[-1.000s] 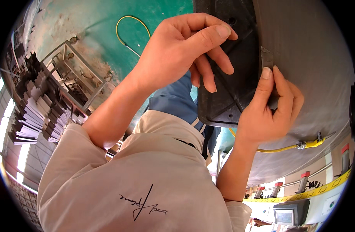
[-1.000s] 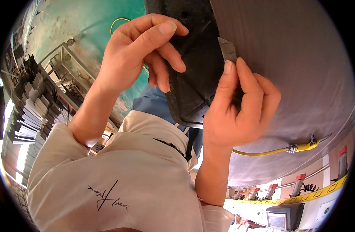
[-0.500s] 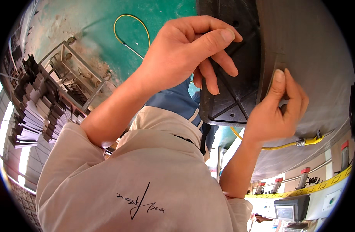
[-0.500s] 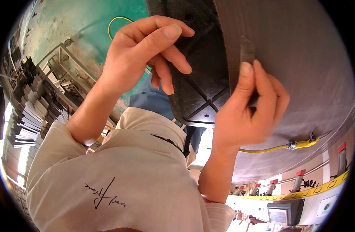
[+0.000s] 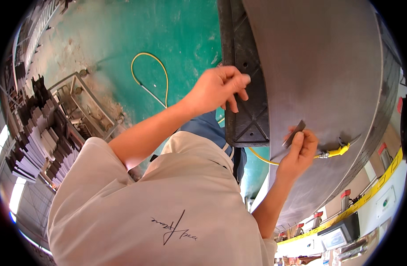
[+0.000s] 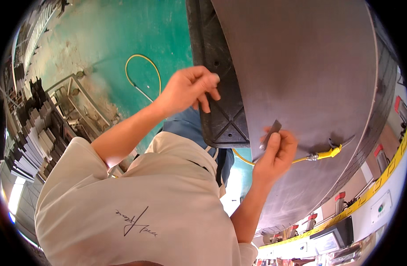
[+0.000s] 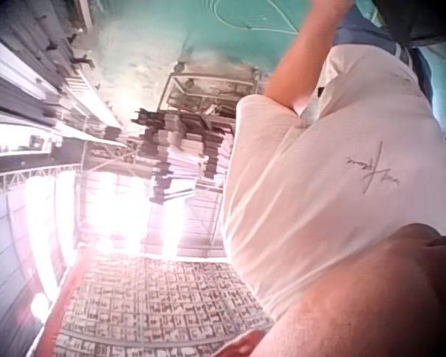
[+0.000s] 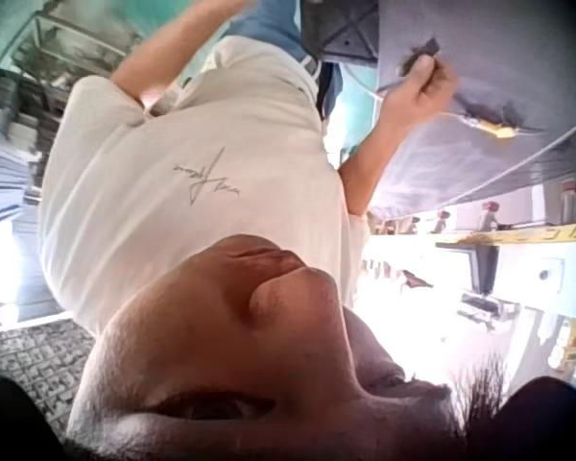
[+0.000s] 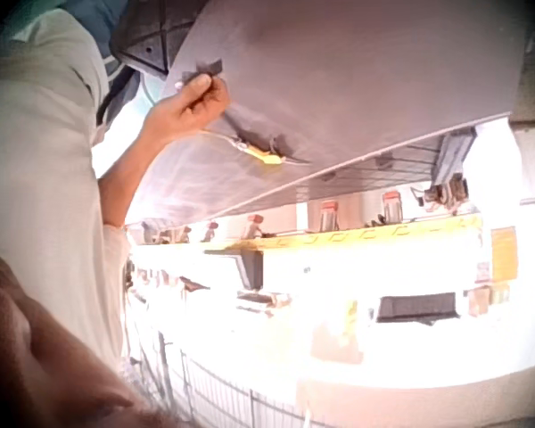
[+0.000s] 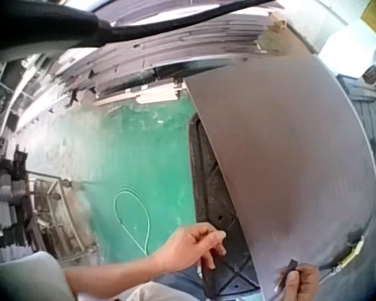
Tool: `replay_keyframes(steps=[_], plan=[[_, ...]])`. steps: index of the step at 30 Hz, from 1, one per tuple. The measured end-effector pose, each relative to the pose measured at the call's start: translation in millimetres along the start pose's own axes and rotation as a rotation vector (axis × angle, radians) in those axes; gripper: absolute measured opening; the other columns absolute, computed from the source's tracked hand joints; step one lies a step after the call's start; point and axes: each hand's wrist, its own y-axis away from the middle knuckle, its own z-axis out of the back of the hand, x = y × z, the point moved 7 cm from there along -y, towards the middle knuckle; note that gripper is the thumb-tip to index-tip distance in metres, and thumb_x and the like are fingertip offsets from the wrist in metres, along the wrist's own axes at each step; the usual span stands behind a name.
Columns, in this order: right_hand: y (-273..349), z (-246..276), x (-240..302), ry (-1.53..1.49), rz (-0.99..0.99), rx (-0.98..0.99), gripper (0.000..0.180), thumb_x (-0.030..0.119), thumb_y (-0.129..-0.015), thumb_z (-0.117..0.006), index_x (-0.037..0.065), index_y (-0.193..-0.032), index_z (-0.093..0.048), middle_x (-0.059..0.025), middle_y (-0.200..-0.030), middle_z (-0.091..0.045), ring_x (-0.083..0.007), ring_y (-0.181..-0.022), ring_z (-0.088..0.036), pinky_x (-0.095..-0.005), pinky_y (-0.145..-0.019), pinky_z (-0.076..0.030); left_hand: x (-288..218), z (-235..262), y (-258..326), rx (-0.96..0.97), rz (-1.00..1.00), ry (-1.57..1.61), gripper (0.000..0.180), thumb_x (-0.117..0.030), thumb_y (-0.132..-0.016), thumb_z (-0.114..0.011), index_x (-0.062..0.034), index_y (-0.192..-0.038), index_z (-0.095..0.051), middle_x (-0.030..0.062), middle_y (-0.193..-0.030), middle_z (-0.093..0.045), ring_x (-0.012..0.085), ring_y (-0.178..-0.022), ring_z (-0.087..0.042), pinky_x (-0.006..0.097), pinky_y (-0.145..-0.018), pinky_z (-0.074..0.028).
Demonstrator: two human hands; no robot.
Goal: The person removes a small metal component from a piece of machinery and then uses a hand trimmer tool to scrape the edge of a large brown board.
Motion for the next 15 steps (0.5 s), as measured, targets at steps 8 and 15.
replay_keyframes(steps=[8,15], plan=[[80,-8,11,-0.333,-0.343,0.152,0.035,0.005,-0.099,-0.069,-0.005,-0.132,-0.060,-0.0067,-0.098,-0.070,-0.0120,-0.080,-0.067,-0.0286,-0.075,-0.057,-12,-37,24,0.386,-0.028,-0.694,0.052,-0.004,-0.094,-0.066,-0.0090,-0.144,-0.054,0.0134,-0.118,-0.072,0.0157,-0.077,-0.070,0.036,-0.074,-0.057],[120,62,4,-0.303,-0.332,-0.012,0.034,0.011,-0.100,-0.068,-0.003,-0.130,-0.061,-0.0075,-0.100,-0.072,-0.0107,-0.082,-0.070,-0.0248,-0.066,-0.055,-55,-113,39,0.649,-0.632,-0.911,0.058,-0.022,-0.092,-0.078,-0.0129,-0.145,-0.056,0.0106,-0.145,-0.056,0.0260,-0.116,-0.067,0.036,-0.093,-0.056]])
